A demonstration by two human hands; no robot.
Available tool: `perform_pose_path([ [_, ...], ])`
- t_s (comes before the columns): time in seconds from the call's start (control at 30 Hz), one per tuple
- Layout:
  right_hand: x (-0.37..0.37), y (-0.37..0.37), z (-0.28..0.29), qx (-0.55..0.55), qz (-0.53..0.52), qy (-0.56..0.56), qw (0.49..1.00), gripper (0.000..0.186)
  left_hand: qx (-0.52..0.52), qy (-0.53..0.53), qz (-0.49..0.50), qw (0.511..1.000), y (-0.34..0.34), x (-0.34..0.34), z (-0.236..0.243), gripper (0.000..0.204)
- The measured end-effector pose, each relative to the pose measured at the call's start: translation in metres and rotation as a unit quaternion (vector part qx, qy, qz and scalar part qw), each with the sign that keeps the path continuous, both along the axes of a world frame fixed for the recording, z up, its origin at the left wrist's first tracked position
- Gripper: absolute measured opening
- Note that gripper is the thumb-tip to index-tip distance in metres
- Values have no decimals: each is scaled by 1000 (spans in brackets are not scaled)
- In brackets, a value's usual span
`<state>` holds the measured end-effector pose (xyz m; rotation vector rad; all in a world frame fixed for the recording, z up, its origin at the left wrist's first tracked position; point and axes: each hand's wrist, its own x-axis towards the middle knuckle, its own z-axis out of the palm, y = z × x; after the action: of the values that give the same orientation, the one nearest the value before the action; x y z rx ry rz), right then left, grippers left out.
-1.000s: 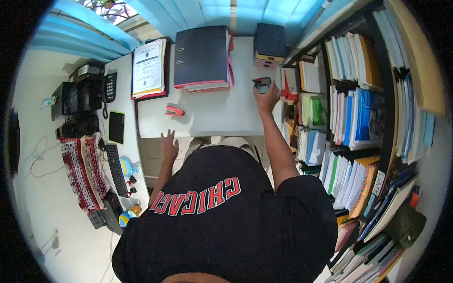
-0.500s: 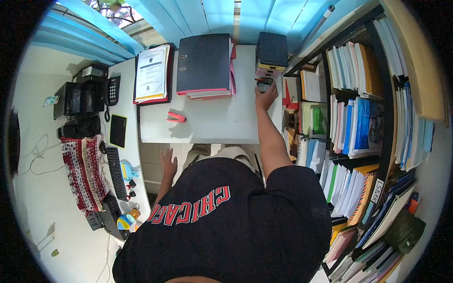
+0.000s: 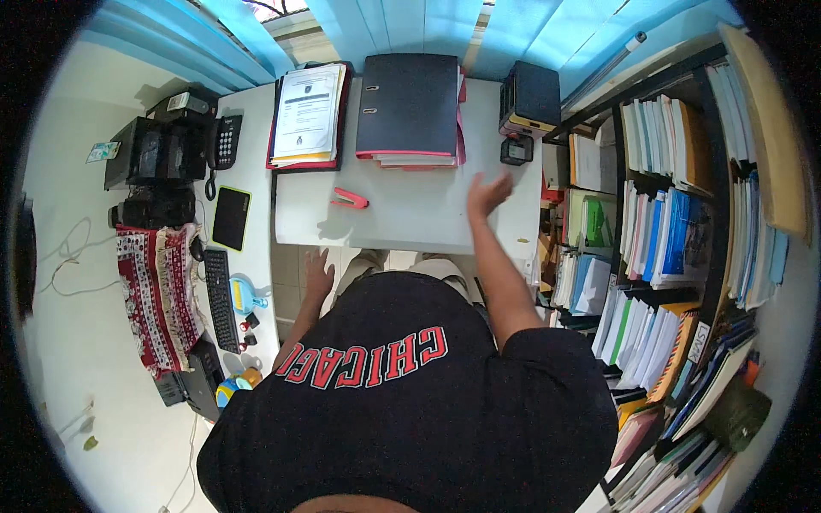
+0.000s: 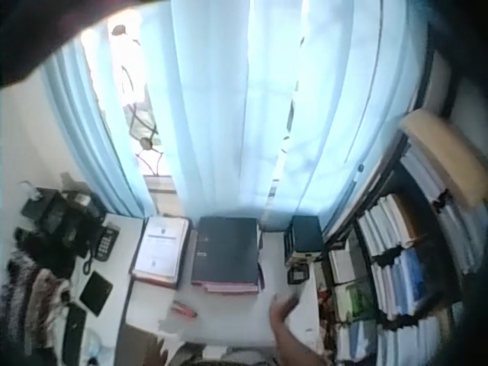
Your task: The person organizes a cluttered office desk by sorting loose papers into a pink folder and a black binder. They then move a computer mouse, a small dustpan, and a roll of tape to different locations on the desk surface.
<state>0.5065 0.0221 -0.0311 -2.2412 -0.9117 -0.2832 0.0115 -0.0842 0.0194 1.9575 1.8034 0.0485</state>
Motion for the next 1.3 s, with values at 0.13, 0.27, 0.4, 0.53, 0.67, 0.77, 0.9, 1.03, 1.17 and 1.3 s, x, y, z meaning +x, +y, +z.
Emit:
perform_pose_path([
  [0.13, -145, -24, 7, -82, 388, 218, 892, 52, 14, -31, -31, 999, 23, -29, -13, 58],
  [0.27, -228, -2, 6, -269, 408, 125, 864, 79, 40, -62, -107, 992, 76, -45, -24, 57],
  [0.4, -297, 23, 25, -348, 407, 68, 842, 66, 35, -63, -95, 993, 96, -78, -1, 56],
  [0.53, -329, 39, 3, -390, 380, 2, 839, 52, 12, -64, -108, 992, 101, -105, 20, 56],
  [0.67, -328, 43, -13, -373, 358, -32, 856, 42, 22, -69, -119, 990, 96, -129, 14, 55],
  [0.77, -311, 27, 1, -365, 371, 46, 853, 41, 20, -70, -109, 991, 86, -135, 5, 55],
  [0.9, -259, -12, 17, -270, 308, 208, 888, 47, 29, -118, -116, 986, 94, -108, 1, 55],
  [1.03, -176, -64, 17, -106, 162, 253, 948, 45, 51, -167, -148, 973, 104, -59, -1, 55],
  [1.17, -65, -81, 70, -65, 10, 212, 975, 43, 54, -163, -181, 968, 119, -10, -5, 56],
  [1.3, 52, -64, 97, 52, -7, 229, 972, 49, 50, -173, -182, 967, 122, 54, 5, 56],
])
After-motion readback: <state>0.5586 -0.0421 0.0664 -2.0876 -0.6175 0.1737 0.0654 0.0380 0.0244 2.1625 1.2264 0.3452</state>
